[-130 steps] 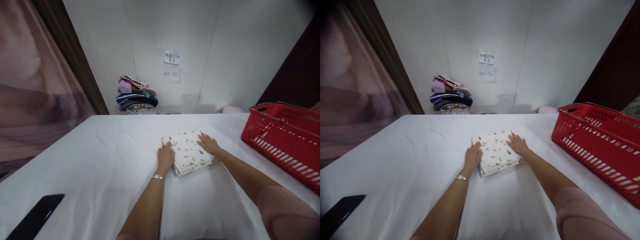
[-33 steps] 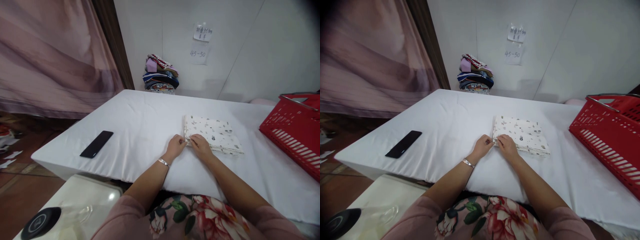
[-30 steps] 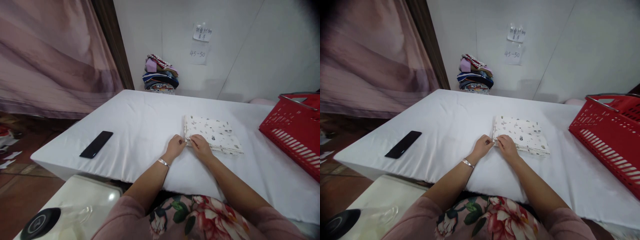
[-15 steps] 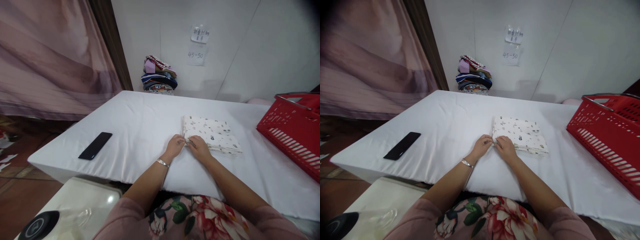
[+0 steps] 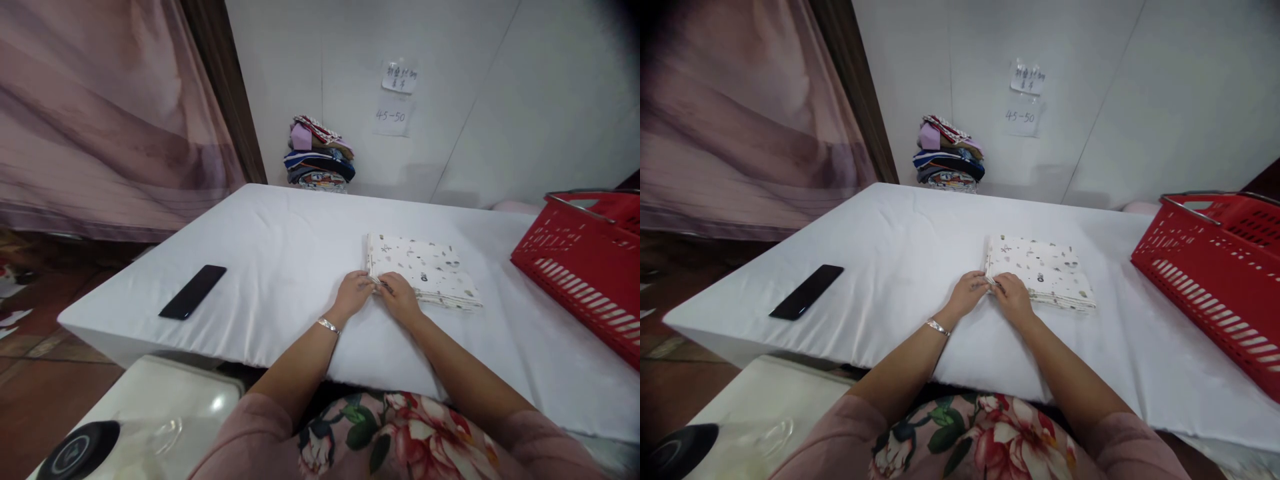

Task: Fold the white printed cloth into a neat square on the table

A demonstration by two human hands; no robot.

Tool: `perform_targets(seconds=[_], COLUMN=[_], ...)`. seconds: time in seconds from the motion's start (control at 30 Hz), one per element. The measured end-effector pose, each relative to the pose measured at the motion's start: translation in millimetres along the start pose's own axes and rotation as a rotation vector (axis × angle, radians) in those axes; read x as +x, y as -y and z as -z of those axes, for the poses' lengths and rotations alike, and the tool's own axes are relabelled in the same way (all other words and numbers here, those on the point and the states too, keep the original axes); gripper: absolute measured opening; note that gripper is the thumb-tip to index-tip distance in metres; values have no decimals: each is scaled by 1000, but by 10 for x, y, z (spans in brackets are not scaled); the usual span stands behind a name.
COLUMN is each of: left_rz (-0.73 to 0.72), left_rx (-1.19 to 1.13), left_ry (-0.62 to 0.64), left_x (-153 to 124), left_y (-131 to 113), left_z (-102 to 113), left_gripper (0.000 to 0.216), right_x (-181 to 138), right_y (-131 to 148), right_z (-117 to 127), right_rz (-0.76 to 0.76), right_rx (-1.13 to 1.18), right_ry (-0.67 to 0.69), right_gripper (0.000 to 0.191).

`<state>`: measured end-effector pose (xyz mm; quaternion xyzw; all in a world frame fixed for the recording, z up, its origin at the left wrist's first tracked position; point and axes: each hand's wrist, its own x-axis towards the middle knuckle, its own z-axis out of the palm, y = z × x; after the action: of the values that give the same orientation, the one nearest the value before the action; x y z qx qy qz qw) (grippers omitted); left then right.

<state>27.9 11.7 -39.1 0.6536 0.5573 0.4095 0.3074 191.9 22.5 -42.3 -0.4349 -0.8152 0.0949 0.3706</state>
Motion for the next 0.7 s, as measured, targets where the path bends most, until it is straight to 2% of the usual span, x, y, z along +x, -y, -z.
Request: perform_targets(seconds=[0.57,0.7], left_rz=[76,109], left_rx=[-31,-59], left_ry=[-44,-57], left_x=[46,50], left_y=[10,-28], left_z=[-65,-43], left_gripper=[10,13], right_x=[-6,-31], right_y=[-26,-17], right_z=[-13,-14], right_rz=[26,5], right_rx=[52,74], right_ry=[-10,-71], right_gripper=[19,22])
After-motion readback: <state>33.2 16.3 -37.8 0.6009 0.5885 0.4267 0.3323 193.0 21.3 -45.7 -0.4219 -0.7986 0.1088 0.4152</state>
